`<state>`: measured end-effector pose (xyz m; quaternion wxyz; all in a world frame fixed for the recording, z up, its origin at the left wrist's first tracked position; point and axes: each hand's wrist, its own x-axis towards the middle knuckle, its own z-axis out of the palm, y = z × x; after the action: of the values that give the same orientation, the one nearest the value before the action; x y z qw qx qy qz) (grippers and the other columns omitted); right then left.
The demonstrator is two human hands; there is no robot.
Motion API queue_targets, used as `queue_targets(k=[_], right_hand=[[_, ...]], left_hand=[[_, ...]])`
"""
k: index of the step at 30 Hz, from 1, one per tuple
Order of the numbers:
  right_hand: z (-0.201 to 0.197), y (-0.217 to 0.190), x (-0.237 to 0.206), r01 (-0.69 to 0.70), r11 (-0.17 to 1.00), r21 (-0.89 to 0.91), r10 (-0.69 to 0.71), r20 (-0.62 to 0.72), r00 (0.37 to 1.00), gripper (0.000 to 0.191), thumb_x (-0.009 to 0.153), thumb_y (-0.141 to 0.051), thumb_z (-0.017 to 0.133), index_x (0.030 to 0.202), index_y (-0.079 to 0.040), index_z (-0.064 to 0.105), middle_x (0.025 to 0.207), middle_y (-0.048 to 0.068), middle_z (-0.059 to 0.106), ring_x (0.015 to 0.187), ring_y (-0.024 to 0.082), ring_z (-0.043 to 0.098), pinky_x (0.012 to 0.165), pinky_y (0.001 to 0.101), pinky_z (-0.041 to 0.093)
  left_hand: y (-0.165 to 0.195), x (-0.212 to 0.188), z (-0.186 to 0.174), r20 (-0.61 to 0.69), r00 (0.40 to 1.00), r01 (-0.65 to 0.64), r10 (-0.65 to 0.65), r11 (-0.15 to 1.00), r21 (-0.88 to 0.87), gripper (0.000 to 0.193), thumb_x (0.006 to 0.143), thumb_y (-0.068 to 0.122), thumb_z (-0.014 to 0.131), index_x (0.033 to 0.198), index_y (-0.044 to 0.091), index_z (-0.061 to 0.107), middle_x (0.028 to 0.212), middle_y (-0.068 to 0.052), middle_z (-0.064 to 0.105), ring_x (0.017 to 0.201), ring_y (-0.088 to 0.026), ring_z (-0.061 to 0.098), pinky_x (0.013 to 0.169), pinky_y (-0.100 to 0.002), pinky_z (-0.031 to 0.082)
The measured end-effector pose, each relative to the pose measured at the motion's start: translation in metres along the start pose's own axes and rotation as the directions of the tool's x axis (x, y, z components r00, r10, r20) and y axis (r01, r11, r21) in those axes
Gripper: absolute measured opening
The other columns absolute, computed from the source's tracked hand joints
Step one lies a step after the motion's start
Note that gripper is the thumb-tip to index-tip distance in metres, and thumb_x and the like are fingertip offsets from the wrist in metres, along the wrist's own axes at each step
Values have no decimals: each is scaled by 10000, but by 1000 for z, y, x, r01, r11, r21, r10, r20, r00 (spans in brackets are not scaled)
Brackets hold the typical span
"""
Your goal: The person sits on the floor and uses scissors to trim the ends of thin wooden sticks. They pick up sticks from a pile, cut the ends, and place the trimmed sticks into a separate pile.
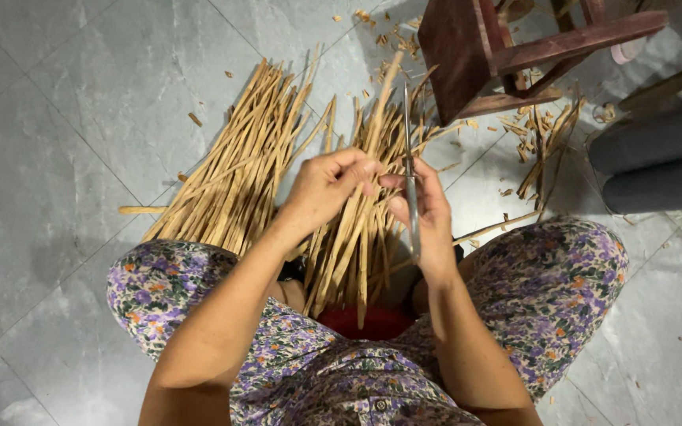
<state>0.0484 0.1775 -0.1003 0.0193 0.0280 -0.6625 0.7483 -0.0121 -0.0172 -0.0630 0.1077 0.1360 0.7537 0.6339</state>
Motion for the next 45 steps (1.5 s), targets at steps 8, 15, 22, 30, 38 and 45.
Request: queue_targets(k=[8,15,22,30,38,45], right_hand=[[-5,-17,-3,60,998,19,-60,-31,998,618,972,-205,777,1487,-21,488,1130,17,641,1066,106,616,968,268,506],[-1,-21,-8,-10,1000,25,13,-142,990,587,942,-232,780,1436,-1,563,705,-69,548,512,11,460,431,196,341],[18,-13,-2,-26,993,117,40,-115,993,542,974,-168,718,1431,-21,466,977,64,730,657,73,603,513,211,482],[42,26,-7,-322,926,196,324,19,946,519,923,-65,739,1393,-39,518,919,142,758,571,103,579,496,219,454],[18,88,16,-329,937,121,349,-228,909,483,927,-54,746,1366,-64,544,841,112,721,509,109,565,438,251,439],[0,141,23,-551,835,-1,515,-355,780,468,939,60,576,1376,-76,477,964,139,733,646,183,726,539,301,636]], left_hand=[[11,-9,16,168,982,85,-86,996,15,254,1019,302,625,1026,84,755,762,7,744,714,-49,684,652,-234,533],[12,-9,17,180,976,123,-123,992,8,238,1008,286,625,1025,94,764,804,4,761,763,-52,742,638,-230,539],[-5,3,7,-8,983,-181,181,979,-94,203,1083,210,584,1086,72,734,1076,16,777,1048,-63,722,895,-231,562],[-24,47,-13,-199,970,-161,140,983,-93,231,1081,262,606,1144,96,752,820,8,749,758,-32,650,705,-225,526],[-128,97,-46,-477,877,-13,52,996,83,203,938,236,724,1122,153,739,939,-9,800,746,-92,722,635,-236,585],[-220,57,-61,-406,865,500,-294,575,648,309,1011,300,606,971,32,755,1027,-232,724,1001,-416,687,895,-487,523]])
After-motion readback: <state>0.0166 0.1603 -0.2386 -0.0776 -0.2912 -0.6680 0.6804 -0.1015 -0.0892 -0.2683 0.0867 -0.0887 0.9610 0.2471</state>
